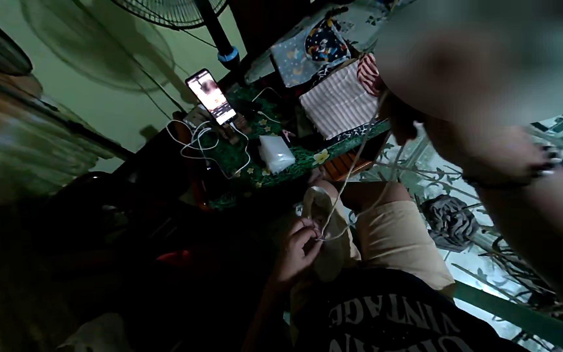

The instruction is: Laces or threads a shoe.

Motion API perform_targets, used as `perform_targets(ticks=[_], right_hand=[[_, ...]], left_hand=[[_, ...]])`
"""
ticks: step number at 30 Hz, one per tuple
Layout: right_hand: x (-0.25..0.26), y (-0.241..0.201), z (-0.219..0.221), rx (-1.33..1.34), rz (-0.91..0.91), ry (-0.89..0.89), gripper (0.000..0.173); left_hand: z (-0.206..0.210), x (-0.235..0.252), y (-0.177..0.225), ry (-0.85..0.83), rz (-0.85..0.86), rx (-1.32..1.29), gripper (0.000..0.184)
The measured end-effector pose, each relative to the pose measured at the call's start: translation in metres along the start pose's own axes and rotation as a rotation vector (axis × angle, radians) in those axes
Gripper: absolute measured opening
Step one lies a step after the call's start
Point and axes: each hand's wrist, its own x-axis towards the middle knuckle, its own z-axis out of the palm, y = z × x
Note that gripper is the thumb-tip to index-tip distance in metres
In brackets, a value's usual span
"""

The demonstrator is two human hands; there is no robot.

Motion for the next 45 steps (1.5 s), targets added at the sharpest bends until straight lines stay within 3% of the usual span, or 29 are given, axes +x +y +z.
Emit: perform_targets(ticks=[3, 6, 9, 15, 18, 25, 31, 34, 38, 45], right_hand=[[-0.007, 0.058, 0.008, -0.073, 0.267, 0.025, 0.018], [-0.024, 0.100, 0.021, -0.018, 0.451, 0.029, 0.020], [-0.046, 0.114, 0.045, 0.019, 0.513, -0.099, 0.019], [-0.102, 0.115, 0.088, 0.213, 0.531, -0.506, 0.020], [-0.127, 0.121, 0.094, 0.193, 0.500, -0.602, 0.024], [-0.162, 0.133, 0.098, 0.280, 0.562, -0.476, 0.021], [-0.172, 0.138, 0.102, 0.350, 0.576, -0.408, 0.021], [-0.164, 0.130, 0.094, 0.456, 0.602, -0.317, 0.020], [-0.118, 0.086, 0.062, 0.464, 0.485, -0.082, 0.019], [-0.020, -0.012, 0.013, 0.494, -0.030, -0.016, 0.016]], left_hand=[[0.006, -0.008, -0.003, 0.136, 0.001, 0.024, 0.038], [0.014, -0.015, -0.005, 0.246, 0.088, 0.181, 0.030], [0.017, -0.017, -0.003, 0.201, 0.132, 0.270, 0.007], [0.022, -0.016, -0.004, 0.188, 0.102, 0.383, 0.011], [0.022, -0.015, -0.001, 0.181, 0.049, 0.396, 0.010], [0.015, -0.010, 0.004, 0.143, -0.001, 0.269, 0.018], [0.019, -0.012, 0.002, 0.265, 0.030, 0.044, 0.022], [0.017, -0.013, -0.001, 0.209, 0.011, 0.051, 0.023], [0.015, -0.013, -0.004, 0.176, -0.079, 0.124, 0.058], [0.021, -0.012, -0.001, 0.121, -0.217, 0.011, 0.054]])
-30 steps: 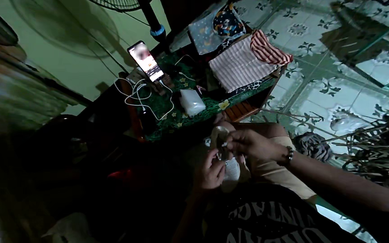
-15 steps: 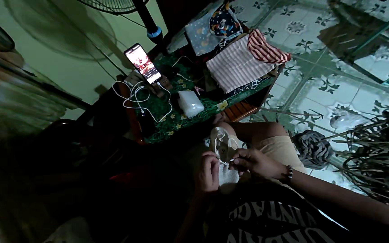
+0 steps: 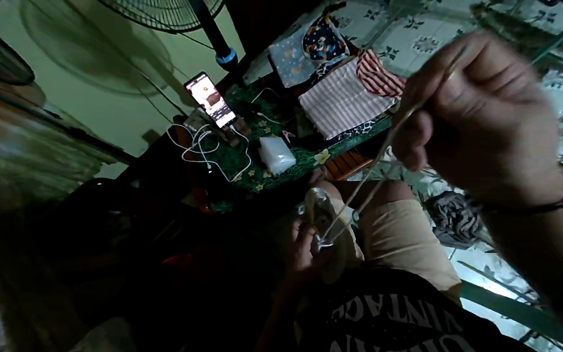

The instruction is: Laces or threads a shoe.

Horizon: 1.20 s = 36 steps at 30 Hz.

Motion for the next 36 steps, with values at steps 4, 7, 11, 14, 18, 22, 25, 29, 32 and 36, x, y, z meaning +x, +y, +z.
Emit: perform_targets(ticks=[4, 7, 11, 14, 18, 22, 25, 29, 32, 36], right_hand=[[0.024, -0.024, 0.016, -0.042, -0.094, -0.113, 0.018], [0.031, -0.022, 0.021, -0.044, -0.093, -0.168, 0.016], [0.032, -0.020, 0.017, -0.028, -0.069, -0.139, 0.017], [0.034, -0.022, 0.015, -0.017, -0.064, -0.136, 0.020], [0.035, -0.024, 0.020, 0.014, -0.058, -0.148, 0.017], [0.033, -0.027, 0.026, 0.027, -0.064, -0.193, 0.015], [0.031, -0.031, 0.030, 0.001, -0.077, -0.231, 0.013], [0.027, -0.034, 0.030, -0.017, -0.102, -0.257, 0.012], [0.022, -0.036, 0.029, -0.035, -0.109, -0.255, 0.012], [0.017, -0.037, 0.025, -0.057, -0.124, -0.253, 0.012]], left_hand=[[-0.001, -0.002, 0.002, 0.014, 0.022, -0.185, 0.050], [-0.004, -0.003, -0.001, 0.010, 0.028, -0.222, 0.049], [-0.008, -0.005, -0.007, -0.008, 0.057, -0.288, 0.042], [-0.011, -0.006, -0.004, -0.022, 0.025, -0.333, 0.040], [-0.011, -0.003, 0.000, -0.015, 0.062, -0.379, 0.048], [-0.016, 0.016, -0.001, 0.031, 0.164, -0.274, 0.046], [-0.027, 0.038, 0.013, -0.074, 0.089, 0.034, 0.034], [-0.028, 0.063, 0.017, -0.214, 0.037, 0.351, 0.040], [-0.025, 0.072, 0.011, -0.272, 0.053, 0.392, 0.037], [-0.027, 0.082, 0.020, -0.388, 0.014, 0.446, 0.034]])
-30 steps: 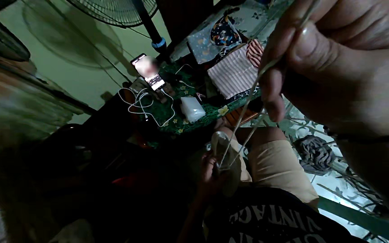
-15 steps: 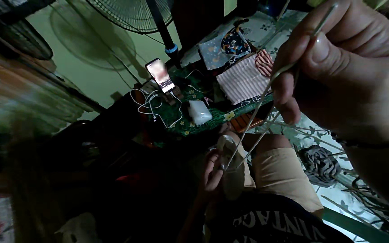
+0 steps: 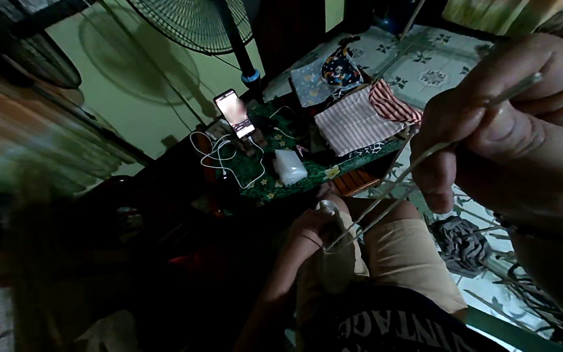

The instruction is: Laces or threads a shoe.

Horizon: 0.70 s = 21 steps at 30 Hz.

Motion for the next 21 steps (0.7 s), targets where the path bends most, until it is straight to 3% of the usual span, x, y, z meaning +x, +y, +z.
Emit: perform_targets(ticks=[8, 14, 21], right_hand=[[-0.015, 0.002, -0.002, 0.045, 0.040, 0.071, 0.012], [-0.018, 0.001, -0.003, 0.037, 0.024, 0.050, 0.012], [-0.021, -0.001, -0.003, 0.024, 0.014, 0.050, 0.011]], left_hand=[[-0.031, 0.001, 0.018, -0.262, -0.119, -0.025, 0.041], [-0.025, 0.010, 0.036, -0.296, -0.246, 0.076, 0.054], [-0.020, 0.011, 0.037, -0.299, -0.263, 0.111, 0.045]])
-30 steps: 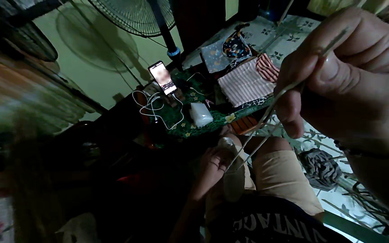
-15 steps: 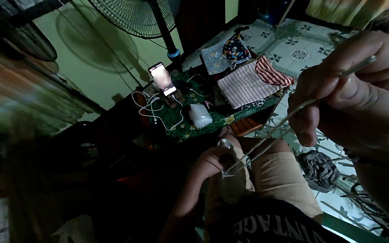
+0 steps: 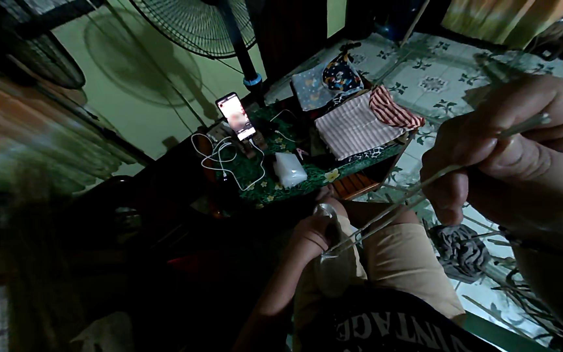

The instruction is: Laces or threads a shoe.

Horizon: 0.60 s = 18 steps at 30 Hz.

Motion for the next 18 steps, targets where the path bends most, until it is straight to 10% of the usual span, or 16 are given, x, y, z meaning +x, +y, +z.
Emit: perform_targets(ticks=[18], right_hand=[[-0.066, -0.019, 0.008, -0.118, 0.159, -0.039, 0.020]], left_hand=[[0.022, -0.002, -0.006, 0.100, -0.042, -0.216, 0.031]])
